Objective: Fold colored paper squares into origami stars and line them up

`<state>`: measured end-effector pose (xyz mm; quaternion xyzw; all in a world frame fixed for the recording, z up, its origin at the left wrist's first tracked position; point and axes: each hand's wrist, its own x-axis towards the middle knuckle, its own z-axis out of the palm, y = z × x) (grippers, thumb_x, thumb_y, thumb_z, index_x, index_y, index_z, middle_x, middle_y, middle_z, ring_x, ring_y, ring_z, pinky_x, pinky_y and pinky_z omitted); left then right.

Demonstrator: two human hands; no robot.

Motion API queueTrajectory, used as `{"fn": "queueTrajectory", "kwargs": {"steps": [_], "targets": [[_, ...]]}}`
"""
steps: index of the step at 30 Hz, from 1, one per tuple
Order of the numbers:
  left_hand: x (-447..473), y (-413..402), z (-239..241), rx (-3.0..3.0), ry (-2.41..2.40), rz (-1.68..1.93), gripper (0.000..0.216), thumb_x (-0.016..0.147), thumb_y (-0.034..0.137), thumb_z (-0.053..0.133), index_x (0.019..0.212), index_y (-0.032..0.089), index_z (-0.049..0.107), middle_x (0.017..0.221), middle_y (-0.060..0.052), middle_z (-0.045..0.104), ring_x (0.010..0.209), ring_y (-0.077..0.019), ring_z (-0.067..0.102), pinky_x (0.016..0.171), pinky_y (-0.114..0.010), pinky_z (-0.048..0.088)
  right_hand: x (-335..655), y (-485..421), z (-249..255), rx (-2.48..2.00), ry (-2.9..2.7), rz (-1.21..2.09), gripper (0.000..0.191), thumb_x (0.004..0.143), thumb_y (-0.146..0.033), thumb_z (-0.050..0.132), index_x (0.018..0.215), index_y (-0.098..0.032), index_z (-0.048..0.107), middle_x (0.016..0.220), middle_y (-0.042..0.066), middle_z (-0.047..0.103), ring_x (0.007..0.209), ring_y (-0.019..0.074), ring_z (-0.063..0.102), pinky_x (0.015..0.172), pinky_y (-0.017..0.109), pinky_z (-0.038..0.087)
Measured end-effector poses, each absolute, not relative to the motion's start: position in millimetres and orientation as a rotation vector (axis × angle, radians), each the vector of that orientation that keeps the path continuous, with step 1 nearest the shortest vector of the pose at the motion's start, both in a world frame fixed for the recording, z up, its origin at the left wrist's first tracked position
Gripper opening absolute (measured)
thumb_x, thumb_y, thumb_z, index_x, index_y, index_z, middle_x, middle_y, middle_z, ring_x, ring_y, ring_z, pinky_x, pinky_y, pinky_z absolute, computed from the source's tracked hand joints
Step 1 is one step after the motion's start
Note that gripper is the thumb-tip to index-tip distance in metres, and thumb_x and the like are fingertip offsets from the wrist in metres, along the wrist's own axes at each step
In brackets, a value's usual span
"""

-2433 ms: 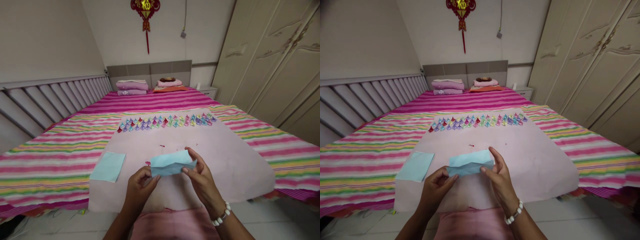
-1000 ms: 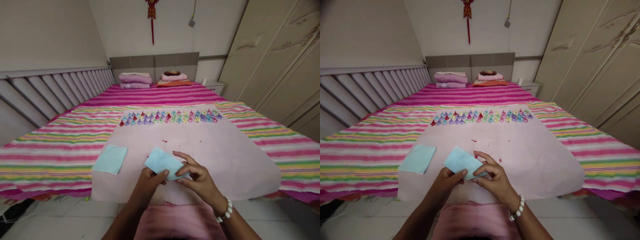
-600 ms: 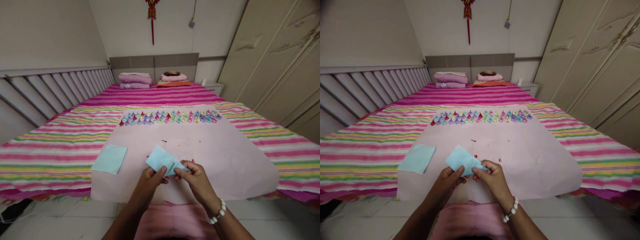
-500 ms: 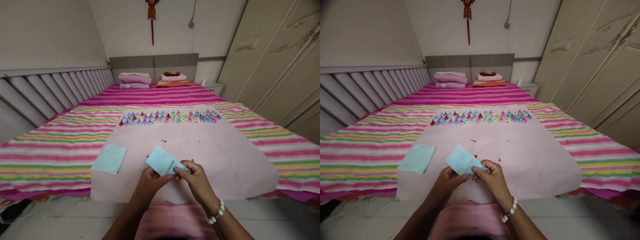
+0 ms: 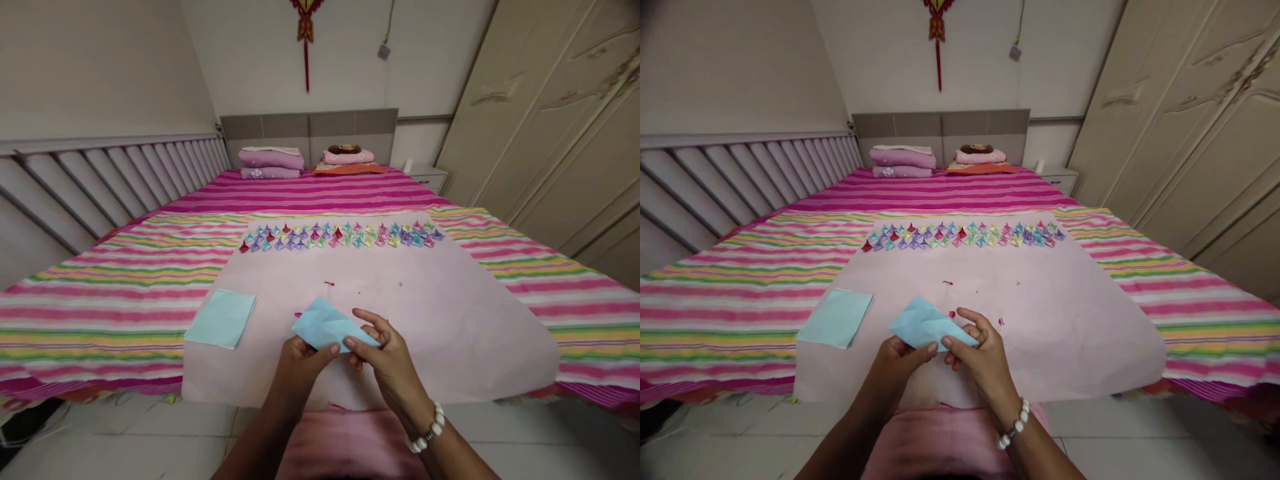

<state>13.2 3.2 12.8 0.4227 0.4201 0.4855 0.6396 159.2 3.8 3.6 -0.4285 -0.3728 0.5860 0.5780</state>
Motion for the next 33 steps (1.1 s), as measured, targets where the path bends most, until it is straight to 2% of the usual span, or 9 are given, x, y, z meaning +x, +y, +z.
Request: {"fn": "queueTrajectory", "kwargs": {"steps": [3,5,12,19,22,25,29,31,33], "targets": [[13.7,4.4,12.5,0.944,1.013,1.140,0.020,0.064,0.029,0.076,0.075,0.014,0.071,0.071,-0.004,0.072,0.072,-0.0187,0.063,0.072,-0.030,0.047,159.4,3.6,1.9,-1.020,-0.929,1.423,0.024,0.060,-0.029,0.082,0.071,-0.015,0.065,0.053,-0.001,0.064,0.047,0.0105,0.055,0.046,0.022,0.043],[13.4,5.6,11.8,0.922,1.075,1.177,0.020,0.064,0.030,0.076,0.076,0.014,0.071,0.070,-0.003,0.071,0.068,-0.0160,0.060,0.067,-0.027,0.046,159.1,3.1,-0.1,-1.021,-0.951,1.437,0.023,0.062,-0.031,0.081,0.061,-0.015,0.063,0.051,0.000,0.064,0.046,0.0100,0.054,0.048,0.022,0.043],[4.7,10.0,5.3,0.973,1.128,1.232,0.018,0.069,0.031,0.073,0.073,0.014,0.070,0.062,0.001,0.064,0.061,-0.0109,0.053,0.063,-0.023,0.042,161.8,0.1,-5.4,-0.974,-0.954,1.504,0.021,0.067,-0.034,0.077,0.069,-0.016,0.067,0.052,0.001,0.066,0.046,0.0115,0.057,0.050,0.024,0.044],[0.1,7.5,15.8,1.130,1.103,1.031,0.019,0.066,0.031,0.074,0.067,0.013,0.069,0.055,0.002,0.059,0.055,-0.0102,0.051,0.056,-0.022,0.041,171.9,2.8,5.7,-0.897,-1.057,1.557,0.025,0.062,-0.030,0.082,0.081,-0.017,0.071,0.076,0.002,0.072,0.068,0.0145,0.063,0.065,0.026,0.048],[3.7,4.4,18.9,1.156,1.024,0.940,0.019,0.065,0.031,0.074,0.070,0.013,0.068,0.060,0.001,0.062,0.058,-0.0118,0.054,0.058,-0.024,0.043,171.9,5.5,9.4,-0.894,-1.047,1.558,0.024,0.064,-0.033,0.080,0.079,-0.017,0.071,0.072,0.002,0.071,0.063,0.0150,0.061,0.062,0.027,0.048],[7.9,1.9,17.5,1.150,1.028,1.042,0.020,0.064,0.027,0.075,0.074,0.016,0.061,0.065,0.001,0.063,0.061,-0.0126,0.056,0.059,-0.024,0.044,169.4,6.5,8.3,-0.900,-1.003,1.540,0.022,0.068,-0.036,0.077,0.077,-0.017,0.072,0.069,0.002,0.070,0.061,0.0148,0.060,0.062,0.027,0.047],[9.2,-1.2,14.7,1.288,1.116,1.260,0.021,0.068,0.022,0.072,0.067,0.020,0.051,0.066,0.002,0.060,0.062,-0.0121,0.054,0.060,-0.023,0.044,167.2,4.7,5.4,-0.940,-0.986,1.477,0.024,0.068,-0.040,0.076,0.074,-0.017,0.073,0.068,0.003,0.070,0.065,0.0177,0.060,0.067,0.031,0.048],[8.2,-2.8,15.2,1.472,1.123,1.267,0.011,0.074,0.021,0.067,0.067,0.019,0.058,0.071,0.000,0.063,0.067,-0.0138,0.056,0.065,-0.025,0.045,167.8,3.5,5.1,-0.957,-0.998,1.459,0.024,0.069,-0.040,0.076,0.074,-0.017,0.072,0.068,0.004,0.069,0.066,0.0186,0.060,0.067,0.032,0.048],[7.2,-3.9,16.5,1.599,1.116,1.254,0.003,0.076,0.019,0.065,0.077,0.020,0.068,0.077,-0.003,0.067,0.071,-0.0150,0.057,0.068,-0.026,0.045,169.4,2.8,5.5,-0.955,-1.014,1.448,0.024,0.069,-0.039,0.075,0.076,-0.017,0.072,0.069,0.004,0.069,0.068,0.0189,0.060,0.069,0.032,0.048]]}}
